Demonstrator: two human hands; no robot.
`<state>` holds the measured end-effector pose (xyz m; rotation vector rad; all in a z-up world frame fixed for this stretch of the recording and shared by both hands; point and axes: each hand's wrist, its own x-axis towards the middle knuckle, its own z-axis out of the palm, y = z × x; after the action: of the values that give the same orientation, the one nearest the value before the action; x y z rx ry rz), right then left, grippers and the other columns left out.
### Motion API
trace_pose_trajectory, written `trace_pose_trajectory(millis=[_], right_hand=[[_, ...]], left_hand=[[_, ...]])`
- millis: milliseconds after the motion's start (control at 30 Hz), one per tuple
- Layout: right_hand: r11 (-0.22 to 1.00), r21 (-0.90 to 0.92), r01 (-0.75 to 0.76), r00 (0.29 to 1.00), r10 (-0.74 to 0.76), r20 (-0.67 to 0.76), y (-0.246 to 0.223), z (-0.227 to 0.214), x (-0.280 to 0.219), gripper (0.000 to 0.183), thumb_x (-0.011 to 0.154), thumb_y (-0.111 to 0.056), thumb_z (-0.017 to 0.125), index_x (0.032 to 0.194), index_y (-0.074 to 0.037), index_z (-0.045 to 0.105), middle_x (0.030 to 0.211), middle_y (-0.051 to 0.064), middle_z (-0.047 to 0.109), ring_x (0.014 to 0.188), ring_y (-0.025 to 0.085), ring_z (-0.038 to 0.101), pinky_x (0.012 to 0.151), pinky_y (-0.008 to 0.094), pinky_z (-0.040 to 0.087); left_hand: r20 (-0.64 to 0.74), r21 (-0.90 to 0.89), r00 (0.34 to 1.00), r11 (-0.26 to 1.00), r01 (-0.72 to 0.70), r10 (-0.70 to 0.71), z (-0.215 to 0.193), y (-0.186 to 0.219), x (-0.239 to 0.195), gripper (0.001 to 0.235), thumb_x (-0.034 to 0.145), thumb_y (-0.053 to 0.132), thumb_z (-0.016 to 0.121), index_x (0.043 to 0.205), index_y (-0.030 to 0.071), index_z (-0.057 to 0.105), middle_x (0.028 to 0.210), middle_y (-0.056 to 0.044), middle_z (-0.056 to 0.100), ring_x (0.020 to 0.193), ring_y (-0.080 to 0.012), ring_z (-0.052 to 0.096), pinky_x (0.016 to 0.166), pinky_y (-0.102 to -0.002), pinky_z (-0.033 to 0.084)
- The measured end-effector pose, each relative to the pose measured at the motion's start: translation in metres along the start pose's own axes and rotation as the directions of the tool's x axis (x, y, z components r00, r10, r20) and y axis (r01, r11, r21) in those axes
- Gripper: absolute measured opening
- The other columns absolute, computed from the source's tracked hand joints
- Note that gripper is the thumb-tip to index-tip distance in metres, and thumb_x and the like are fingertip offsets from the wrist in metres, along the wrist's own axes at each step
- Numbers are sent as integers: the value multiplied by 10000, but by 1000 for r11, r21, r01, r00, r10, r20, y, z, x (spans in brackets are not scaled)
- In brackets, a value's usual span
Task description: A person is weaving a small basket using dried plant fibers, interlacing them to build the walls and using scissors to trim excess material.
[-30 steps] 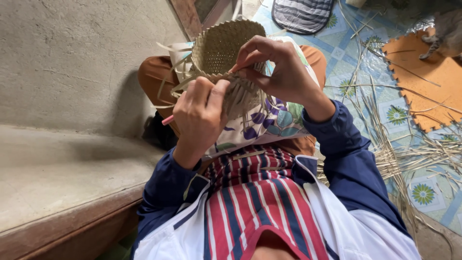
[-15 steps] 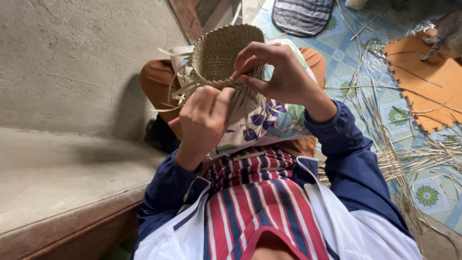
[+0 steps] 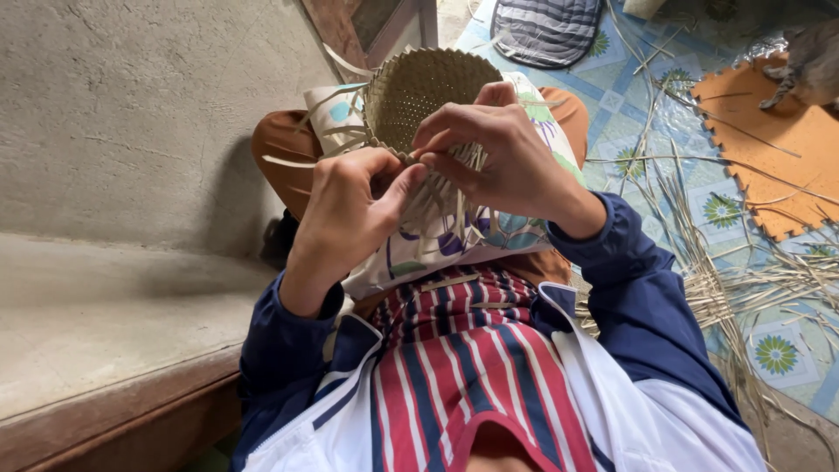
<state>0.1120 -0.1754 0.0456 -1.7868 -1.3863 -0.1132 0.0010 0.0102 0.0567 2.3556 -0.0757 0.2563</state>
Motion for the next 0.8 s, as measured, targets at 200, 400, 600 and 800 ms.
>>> trace_pose_trajectory(millis=[200, 400, 600, 800], right_hand=[[998, 27, -55, 998, 55, -2, -1, -1, 1, 244, 986, -81, 822, 1138, -126, 636, 952, -24, 803, 905, 121, 788, 923, 351, 320], [994, 34, -102, 994, 104, -39, 9, 3, -3, 285, 980, -106, 815, 1162, -132, 597, 942, -26, 801, 854, 126, 709, 915, 373, 298], [999, -3, -49, 999, 49, 20, 4, -1, -3, 179, 1086, -232, 699, 1216, -155, 603, 986, -89, 777, 924, 66, 737, 925, 352, 314], [997, -56, -50, 987, 58, 152, 11, -3, -4, 117, 1039, -176, 713, 955, -96, 720, 862, 21, 692, 755, 211, 639, 781, 378, 354]], left_hand=[[-117, 105, 988, 991, -89, 101, 3, 4, 2, 188, 960, 207, 755, 836, 66, 744, 784, -22, 699, 674, -200, 650, 569, -388, 461], [-134, 699, 721, 581, -418, 680, 22, -1, -3, 332, 1075, 214, 699, 770, 102, 635, 778, -9, 550, 668, -173, 491, 515, -292, 355], [-105, 747, 705, 523, -410, 702, 27, -16, -13, 190, 1006, 251, 793, 913, 97, 733, 912, -9, 651, 749, -176, 542, 586, -292, 466], [-164, 516, 819, 756, -403, 549, 25, -11, -13, 218, 1079, 186, 605, 926, 38, 649, 869, -102, 590, 738, -284, 527, 622, -423, 451]])
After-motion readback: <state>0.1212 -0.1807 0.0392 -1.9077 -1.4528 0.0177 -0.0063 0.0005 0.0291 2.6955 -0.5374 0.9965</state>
